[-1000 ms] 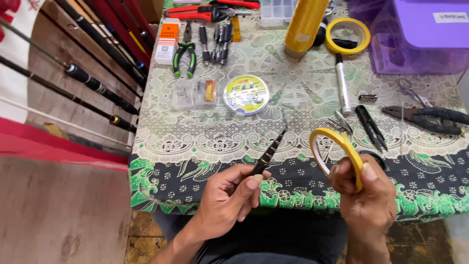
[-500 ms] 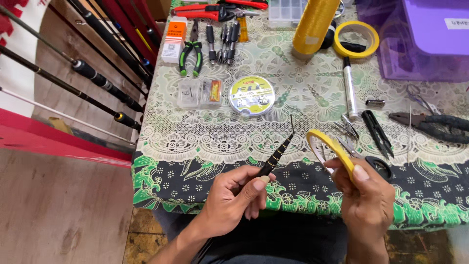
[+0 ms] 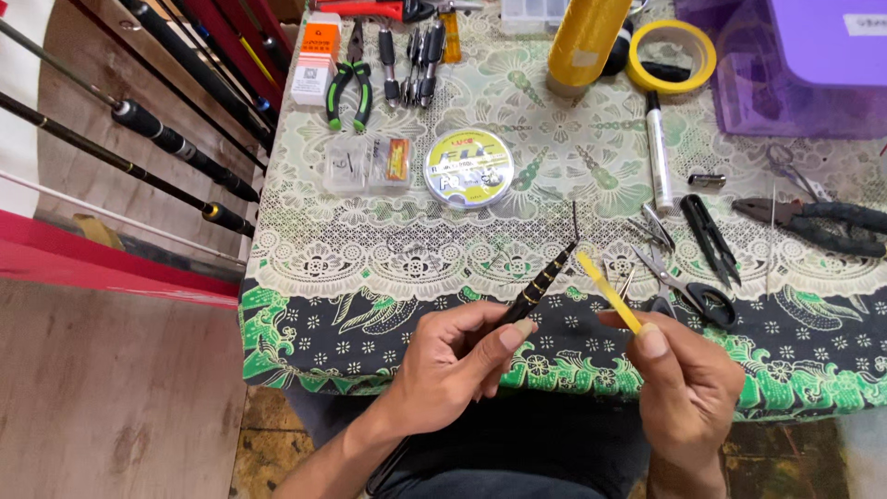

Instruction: The person wraps yellow tape around the black handle of a fishing rod. They repeatedly wind the tape, cut it with scissors, and press it down to secure the layers.

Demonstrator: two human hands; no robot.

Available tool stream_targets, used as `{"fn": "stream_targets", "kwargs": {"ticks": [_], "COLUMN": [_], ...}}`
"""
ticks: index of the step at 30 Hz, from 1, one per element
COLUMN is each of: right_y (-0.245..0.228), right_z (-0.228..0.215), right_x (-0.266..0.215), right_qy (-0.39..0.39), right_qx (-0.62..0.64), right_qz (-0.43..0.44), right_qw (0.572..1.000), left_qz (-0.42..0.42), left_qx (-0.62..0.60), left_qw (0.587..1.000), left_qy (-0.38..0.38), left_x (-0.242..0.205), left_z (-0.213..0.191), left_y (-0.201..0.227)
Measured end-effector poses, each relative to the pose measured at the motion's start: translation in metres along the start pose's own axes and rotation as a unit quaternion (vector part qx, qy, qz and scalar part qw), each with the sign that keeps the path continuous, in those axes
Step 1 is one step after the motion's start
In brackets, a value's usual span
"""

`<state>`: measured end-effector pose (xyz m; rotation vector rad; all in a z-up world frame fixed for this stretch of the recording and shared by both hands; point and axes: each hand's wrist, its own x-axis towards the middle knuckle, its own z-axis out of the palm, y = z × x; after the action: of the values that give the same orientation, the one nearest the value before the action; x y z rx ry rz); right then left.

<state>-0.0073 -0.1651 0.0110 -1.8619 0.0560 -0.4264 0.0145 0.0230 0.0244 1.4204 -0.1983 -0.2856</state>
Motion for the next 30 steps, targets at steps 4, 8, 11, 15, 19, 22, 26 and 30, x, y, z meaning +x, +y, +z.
{"fn": "stream_targets", "kwargs": {"ticks": [4, 8, 11, 15, 19, 22, 26, 30], "right_y": [0.011, 0.003, -0.004, -0.015, -0.021, -0.021, -0.023, -0.022], "right_z": [-0.002, 0.001, 0.007, 0.015, 0.017, 0.017, 0.016, 0.016], "right_x": [-0.009, -0.015, -0.013, -0.007, -0.01, -0.01, -0.009, -0.009], "right_qy": [-0.002, -0.021, -0.04, -0.056, -0.077, -0.082, -0.07, -0.074], "right_qx": [0.037, -0.017, -0.005, -0.004, -0.026, -0.024, -0.031, -0.035], "right_qz": [-0.008, -0.03, -0.063, -0.079, -0.078, -0.078, -0.065, -0.052], "right_qw": [0.999, 0.999, 0.997, 0.995, 0.994, 0.993, 0.995, 0.995], "left_qz": [0.0, -0.049, -0.08, -0.1, -0.1, -0.098, -0.08, -0.069], "left_qx": [-0.029, -0.118, -0.129, -0.116, -0.13, -0.126, -0.122, -0.068], "left_qw": [1.0, 0.991, 0.988, 0.988, 0.986, 0.987, 0.989, 0.995], "left_qy": [0.0, -0.029, -0.019, -0.031, -0.018, -0.016, -0.018, 0.006], "left_x": [0.003, 0.006, 0.006, 0.004, 0.0, -0.001, 0.0, -0.001], "left_z": [0.0, -0.003, -0.002, -0.002, 0.0, 0.001, 0.003, 0.005], "left_y": [-0.008, -0.011, -0.009, -0.005, -0.006, -0.006, -0.008, -0.003]}}
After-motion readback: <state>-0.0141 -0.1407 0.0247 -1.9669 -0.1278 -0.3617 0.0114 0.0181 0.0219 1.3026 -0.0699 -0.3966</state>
